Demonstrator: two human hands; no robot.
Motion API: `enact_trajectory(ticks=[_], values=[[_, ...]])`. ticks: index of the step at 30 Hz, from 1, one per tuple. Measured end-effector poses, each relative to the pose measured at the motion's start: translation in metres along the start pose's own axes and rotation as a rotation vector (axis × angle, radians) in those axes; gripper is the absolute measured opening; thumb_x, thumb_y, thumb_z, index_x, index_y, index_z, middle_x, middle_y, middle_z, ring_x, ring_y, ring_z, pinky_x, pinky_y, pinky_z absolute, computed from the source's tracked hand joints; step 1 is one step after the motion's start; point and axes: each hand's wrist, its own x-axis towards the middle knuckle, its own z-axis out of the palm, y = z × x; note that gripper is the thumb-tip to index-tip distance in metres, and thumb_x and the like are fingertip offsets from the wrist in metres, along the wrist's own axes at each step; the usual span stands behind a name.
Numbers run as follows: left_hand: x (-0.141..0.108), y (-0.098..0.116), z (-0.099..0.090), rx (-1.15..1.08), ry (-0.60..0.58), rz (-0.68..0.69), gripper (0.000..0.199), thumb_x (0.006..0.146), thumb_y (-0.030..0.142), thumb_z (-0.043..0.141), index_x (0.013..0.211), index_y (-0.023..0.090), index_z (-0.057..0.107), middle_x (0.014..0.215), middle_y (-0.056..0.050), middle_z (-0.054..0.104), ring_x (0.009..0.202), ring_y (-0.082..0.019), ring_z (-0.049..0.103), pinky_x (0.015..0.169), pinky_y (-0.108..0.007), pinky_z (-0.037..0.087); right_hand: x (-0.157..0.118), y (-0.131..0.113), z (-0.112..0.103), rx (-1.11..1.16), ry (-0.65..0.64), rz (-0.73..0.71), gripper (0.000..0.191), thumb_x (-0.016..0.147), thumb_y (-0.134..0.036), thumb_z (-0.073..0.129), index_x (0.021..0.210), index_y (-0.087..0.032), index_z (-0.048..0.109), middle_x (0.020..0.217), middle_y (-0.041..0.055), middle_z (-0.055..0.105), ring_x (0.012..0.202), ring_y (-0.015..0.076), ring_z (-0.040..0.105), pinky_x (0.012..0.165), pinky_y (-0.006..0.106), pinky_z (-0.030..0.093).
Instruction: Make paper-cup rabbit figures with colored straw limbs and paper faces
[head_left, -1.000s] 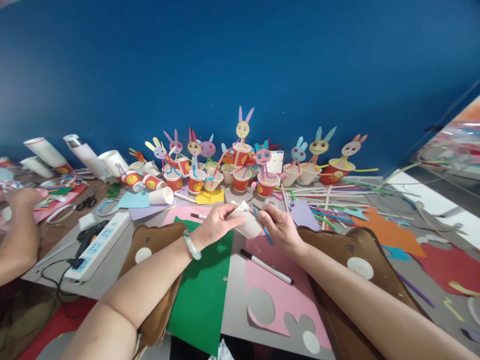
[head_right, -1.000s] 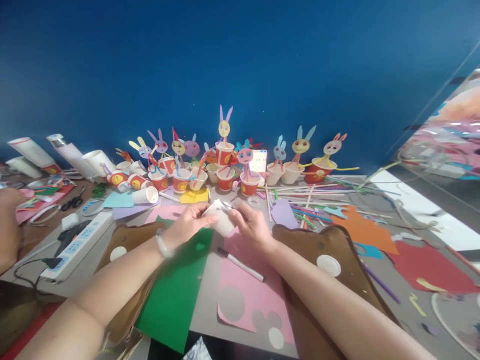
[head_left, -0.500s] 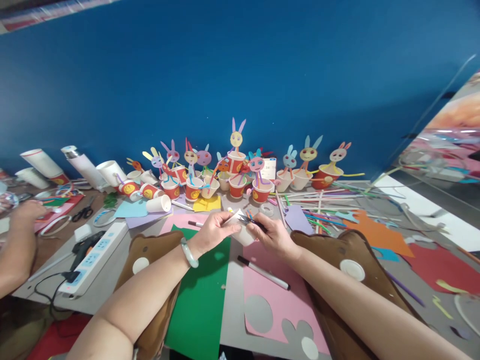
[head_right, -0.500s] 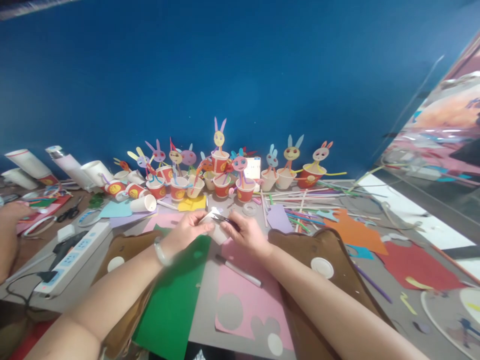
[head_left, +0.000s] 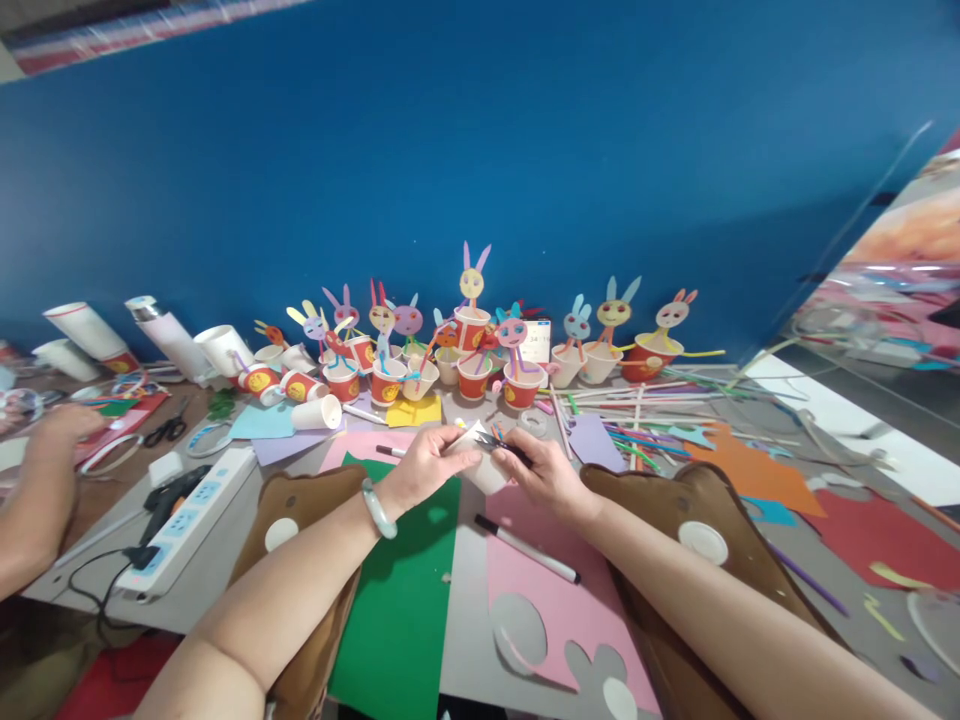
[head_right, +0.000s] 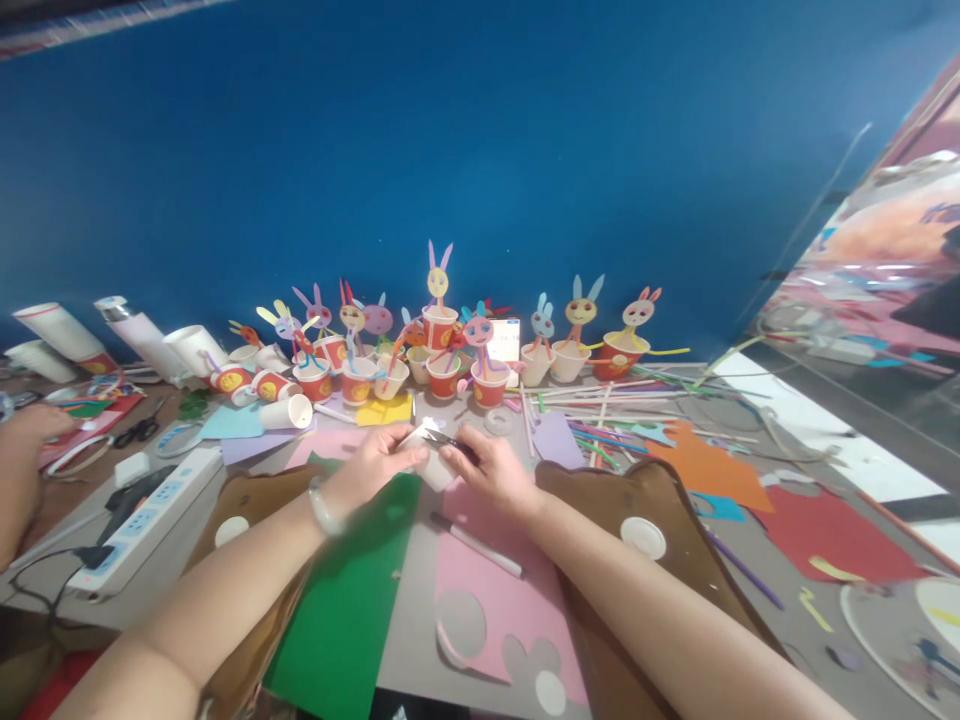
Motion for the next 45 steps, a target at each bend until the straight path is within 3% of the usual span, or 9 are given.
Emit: enact_trajectory(ticks=[16,28,45], values=[[0.0000,0.0011,0.0009,-0.012,0.012,0.010,0.024,0.076,0.034,0.072,0.085,0.012,0.067,0.074,0.001,0.059,0.067,-0.010,0.049,0.065,-0.021,0.041,0.0023,-0.0055,-0.0025,0.094,-0.063,0.090,0.038,0.093,-0.052,0.049,0.072,-0.020,0.052,0.055,-0.0014,0.054,0.050,0.0117,0.045,0.049,0.024,0.032],[-0.0011,0.0055,0.0014,-0.069,-0.012,0.010,0.023,0.075,0.034,0.074,0.082,0.013,0.068,0.072,0.001,0.061,0.063,-0.009,0.050,0.064,-0.022,0.042,0.0022,-0.0040,-0.0009,0.108,-0.063,0.087,0.043,0.093,-0.056,0.047,0.069,-0.021,0.050,0.056,-0.0018,0.051,0.052,0.0118,0.044,0.050,0.025,0.031],[0.0005,-0.0032,-0.0018,-0.051,-0.039,0.007,0.032,0.076,0.041,0.075,0.089,0.012,0.070,0.084,-0.004,0.066,0.076,-0.014,0.057,0.073,-0.026,0.045,0.0019,-0.0031,0.0004,0.115,-0.010,0.059,0.052,0.093,-0.065,0.041,0.066,-0.021,0.046,0.058,-0.0019,0.046,0.056,0.0123,0.042,0.054,0.026,0.032]])
